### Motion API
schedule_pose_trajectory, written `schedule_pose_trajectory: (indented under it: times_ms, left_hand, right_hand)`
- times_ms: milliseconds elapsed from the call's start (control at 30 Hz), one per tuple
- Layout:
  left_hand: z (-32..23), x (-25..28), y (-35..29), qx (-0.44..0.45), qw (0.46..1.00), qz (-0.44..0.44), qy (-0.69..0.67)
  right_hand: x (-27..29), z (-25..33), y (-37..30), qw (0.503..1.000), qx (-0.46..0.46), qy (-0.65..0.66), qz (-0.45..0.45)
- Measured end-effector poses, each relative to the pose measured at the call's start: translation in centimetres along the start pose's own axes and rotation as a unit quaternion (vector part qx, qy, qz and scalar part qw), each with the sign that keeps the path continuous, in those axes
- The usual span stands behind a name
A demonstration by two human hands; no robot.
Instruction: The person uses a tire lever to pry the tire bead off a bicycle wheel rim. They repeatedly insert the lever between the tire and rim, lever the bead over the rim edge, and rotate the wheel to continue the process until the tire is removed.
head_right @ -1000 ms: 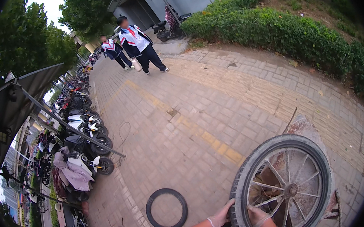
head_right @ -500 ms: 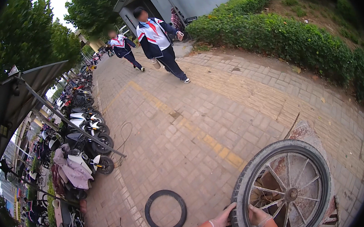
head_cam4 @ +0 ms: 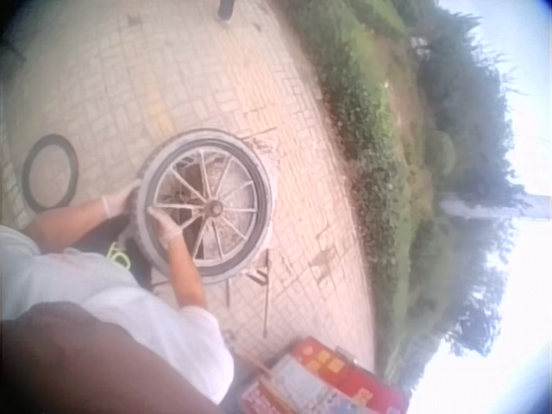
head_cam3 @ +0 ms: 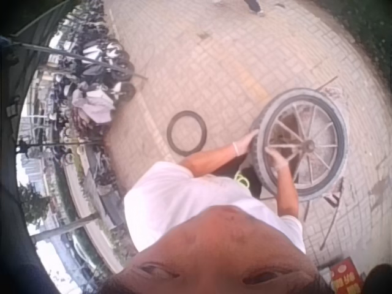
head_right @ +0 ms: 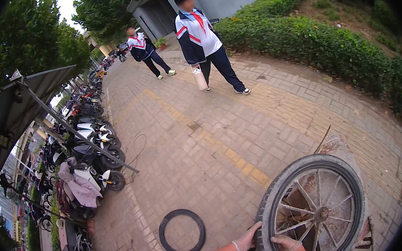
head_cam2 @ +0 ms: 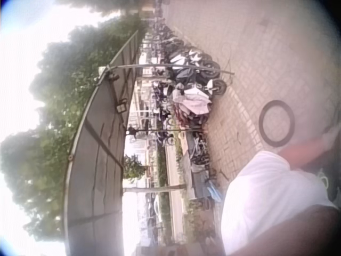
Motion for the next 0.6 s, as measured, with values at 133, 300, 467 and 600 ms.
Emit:
schedule_pose_trajectory:
  times_ms: [133,300,467,600]
  left_hand:
    - [-0.9,0.7,0.8,-0.023,0.999,0.012,0.020]
    - [3.3,1.4,0.3,0.015,1.000,0.022,0.004]
    - [4.0,-0.6,-0.2,-0.011,0.993,0.111,-0.030]
    - [2.4,-0.4,-0.4,-0.008,0.996,0.085,0.033]
  right_hand:
    - [-1.4,0.9,0.3,0.999,0.035,-0.017,0.001]
    - [-2.4,2.3,1.5,0.996,0.061,-0.040,-0.055]
    - [-3.2,3.8,2.6,0.996,0.085,-0.031,-0.024]
    - [-2.2,2.9,2.0,0.999,0.031,-0.016,-0.018]
Point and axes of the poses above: each hand's wrist, its own y-axis towards the middle knuckle, its own x-axis out of the back of the hand, z = x × y, the point moved 10 cm from there along y, towards the middle knuckle, and after that the axes turned 13 degrees about x, right-handed, at the moved point
